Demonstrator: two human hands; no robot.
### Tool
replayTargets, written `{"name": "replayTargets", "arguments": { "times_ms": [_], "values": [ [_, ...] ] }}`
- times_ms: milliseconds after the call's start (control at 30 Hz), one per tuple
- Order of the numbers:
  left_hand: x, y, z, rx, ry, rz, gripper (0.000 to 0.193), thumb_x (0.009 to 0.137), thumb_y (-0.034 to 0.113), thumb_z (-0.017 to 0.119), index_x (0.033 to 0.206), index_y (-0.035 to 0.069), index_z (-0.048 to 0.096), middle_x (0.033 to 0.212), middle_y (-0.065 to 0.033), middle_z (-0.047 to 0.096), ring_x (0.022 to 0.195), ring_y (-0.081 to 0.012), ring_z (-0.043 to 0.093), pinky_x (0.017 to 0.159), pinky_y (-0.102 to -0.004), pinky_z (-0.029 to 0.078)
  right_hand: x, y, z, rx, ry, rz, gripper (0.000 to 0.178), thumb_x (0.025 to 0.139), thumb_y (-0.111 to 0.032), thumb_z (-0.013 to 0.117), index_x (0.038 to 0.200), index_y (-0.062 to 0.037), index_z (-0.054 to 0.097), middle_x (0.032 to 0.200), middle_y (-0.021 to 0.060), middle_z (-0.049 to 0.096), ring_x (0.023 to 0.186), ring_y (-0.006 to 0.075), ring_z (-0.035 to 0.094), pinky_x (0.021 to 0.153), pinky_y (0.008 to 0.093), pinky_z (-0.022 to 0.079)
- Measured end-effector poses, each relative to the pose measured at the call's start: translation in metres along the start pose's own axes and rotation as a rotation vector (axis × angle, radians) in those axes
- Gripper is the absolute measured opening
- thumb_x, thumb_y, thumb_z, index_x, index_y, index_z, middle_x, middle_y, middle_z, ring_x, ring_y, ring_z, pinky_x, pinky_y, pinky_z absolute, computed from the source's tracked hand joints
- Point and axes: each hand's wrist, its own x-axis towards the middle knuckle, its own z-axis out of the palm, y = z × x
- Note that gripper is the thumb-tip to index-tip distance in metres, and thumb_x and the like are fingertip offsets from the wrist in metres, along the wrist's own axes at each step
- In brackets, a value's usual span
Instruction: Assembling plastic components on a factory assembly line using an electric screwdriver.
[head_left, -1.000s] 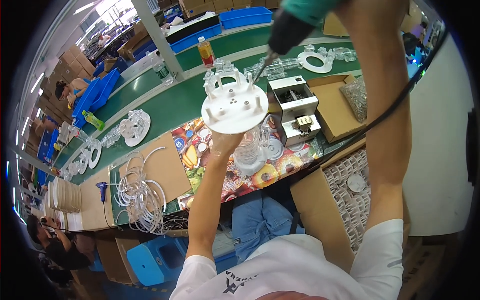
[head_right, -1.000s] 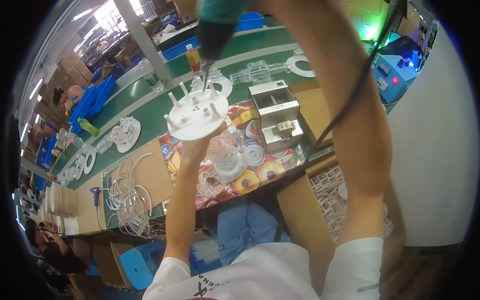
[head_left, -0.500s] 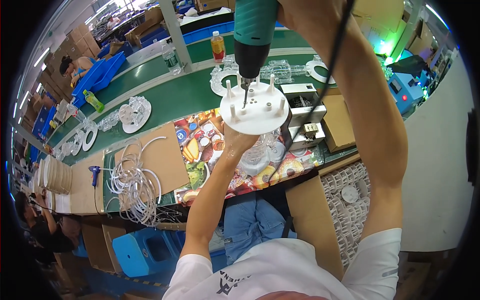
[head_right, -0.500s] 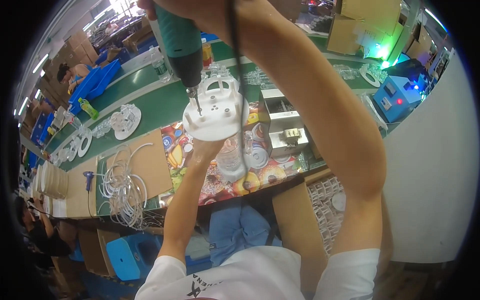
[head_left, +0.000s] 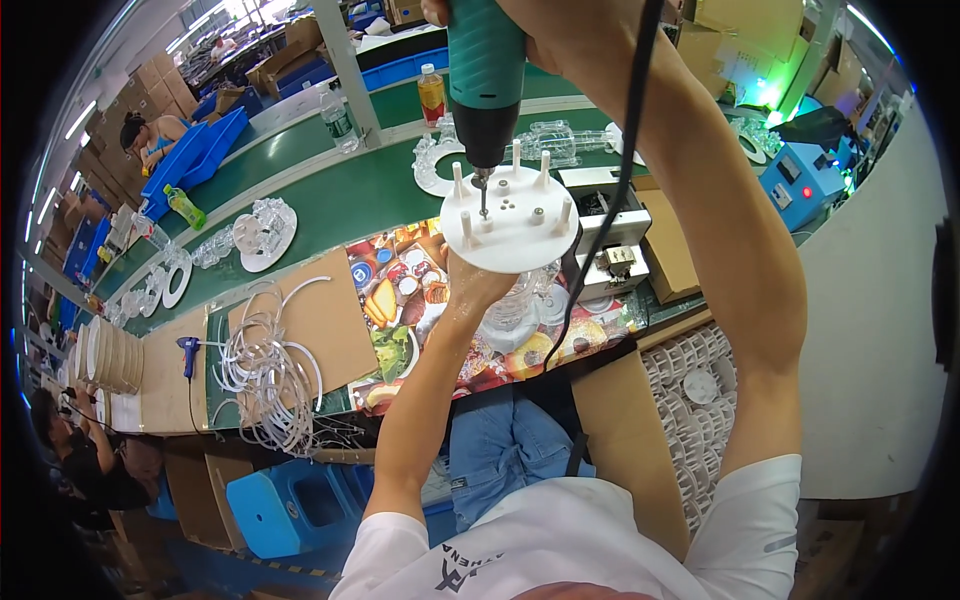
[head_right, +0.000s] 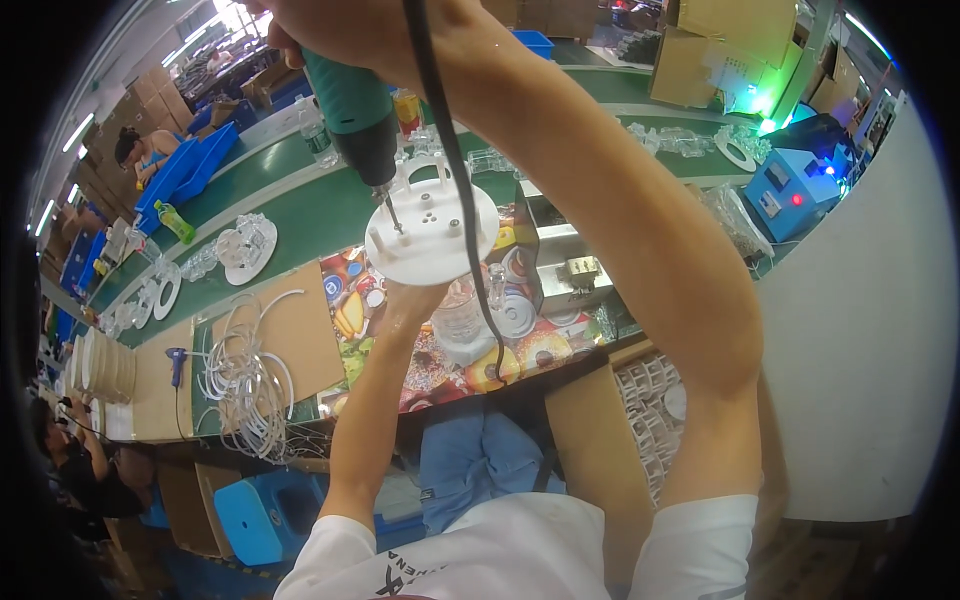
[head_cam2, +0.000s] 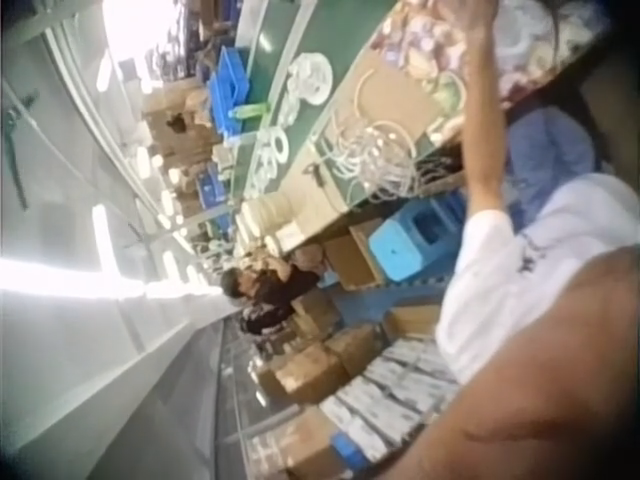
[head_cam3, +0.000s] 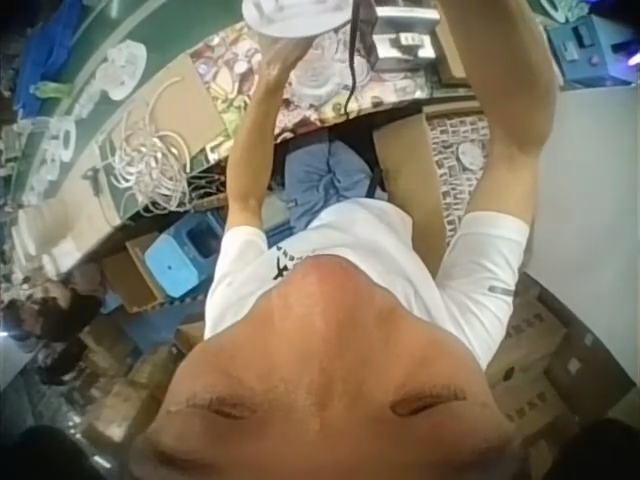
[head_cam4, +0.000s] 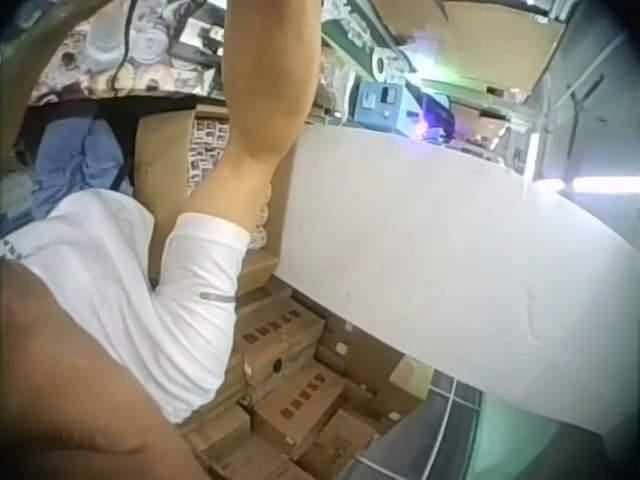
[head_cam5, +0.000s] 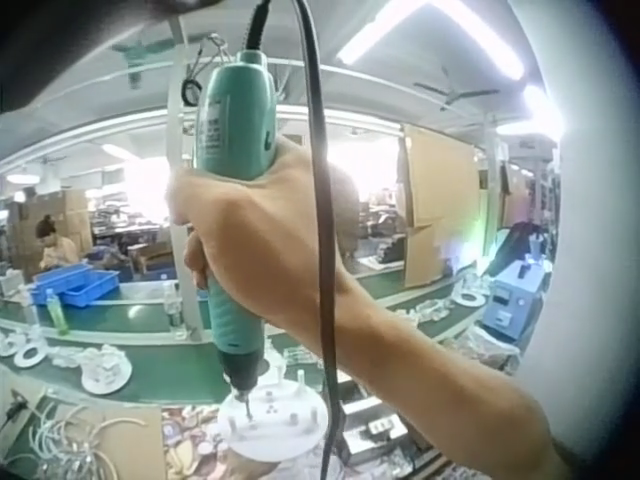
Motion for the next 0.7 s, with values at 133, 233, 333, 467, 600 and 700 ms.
{"name": "replayTargets", "arguments": {
  "times_ms": [133, 233, 333, 467, 600, 700],
  "values": [
    [-0.001, -0.003, -0.004, 0.080, 0.032, 0.096, 0.029, 0.076, 0.025, 0.061, 0.104, 0.018, 0.065, 0.106, -0.0019, 0.064, 0.103, -0.0215, 0.058, 0.091, -0.0378, 0.043, 0.000, 0.000, 0.002, -0.025, 0.024, 0.032, 0.005, 0.074, -0.004, 0.052, 0.071, -0.0011, 0.053, 0.054, 0.0050, 0.052, 0.045, 0.0111, 0.051, 0.044, 0.0266, 0.044],
    [-0.001, -0.003, -0.003, 0.093, -0.012, 0.074, 0.030, 0.075, 0.026, 0.061, 0.104, 0.019, 0.065, 0.107, -0.0019, 0.064, 0.103, -0.0215, 0.058, 0.092, -0.0386, 0.042, -0.001, 0.002, 0.004, -0.018, 0.019, 0.035, 0.004, 0.074, -0.004, 0.052, 0.071, -0.0011, 0.053, 0.054, 0.0050, 0.052, 0.045, 0.0111, 0.051, 0.044, 0.0266, 0.044],
    [0.005, 0.007, 0.003, 0.032, 0.043, 0.079, 0.029, 0.076, 0.026, 0.060, 0.104, 0.020, 0.065, 0.109, -0.0017, 0.063, 0.104, -0.0212, 0.057, 0.093, -0.0392, 0.041, -0.004, -0.002, -0.004, -0.043, 0.032, 0.034, 0.004, 0.074, -0.004, 0.053, 0.072, -0.0010, 0.053, 0.054, 0.0051, 0.052, 0.045, 0.0112, 0.051, 0.044, 0.0266, 0.044],
    [-0.004, -0.007, -0.004, 0.090, 0.020, 0.038, 0.030, 0.076, 0.027, 0.061, 0.104, 0.020, 0.065, 0.109, -0.0018, 0.063, 0.106, -0.0214, 0.056, 0.093, -0.0396, 0.041, -0.005, 0.014, 0.008, 0.016, 0.005, 0.054, 0.003, 0.074, -0.004, 0.053, 0.072, -0.0010, 0.053, 0.054, 0.0051, 0.052, 0.045, 0.0112, 0.051, 0.043, 0.0266, 0.044],
    [-0.004, -0.008, 0.012, 0.005, 0.090, 0.099, 0.031, 0.074, 0.028, 0.063, 0.104, 0.020, 0.066, 0.110, -0.0026, 0.063, 0.107, -0.0229, 0.056, 0.091, -0.0402, 0.043, -0.006, 0.013, 0.008, 0.016, 0.002, 0.053, 0.002, 0.073, -0.003, 0.053, 0.073, -0.0009, 0.053, 0.054, 0.0052, 0.052, 0.045, 0.0113, 0.051, 0.042, 0.0266, 0.044],
    [-0.004, -0.004, 0.004, -0.027, 0.027, 0.020, 0.032, 0.073, 0.029, 0.064, 0.103, 0.020, 0.066, 0.112, -0.0034, 0.062, 0.107, -0.0236, 0.056, 0.091, -0.0407, 0.043, -0.007, 0.016, 0.008, 0.021, 0.003, 0.053, 0.002, 0.073, -0.003, 0.053, 0.073, -0.0009, 0.053, 0.054, 0.0052, 0.052, 0.045, 0.0113, 0.051, 0.042, 0.0266, 0.044]
  ]
}}
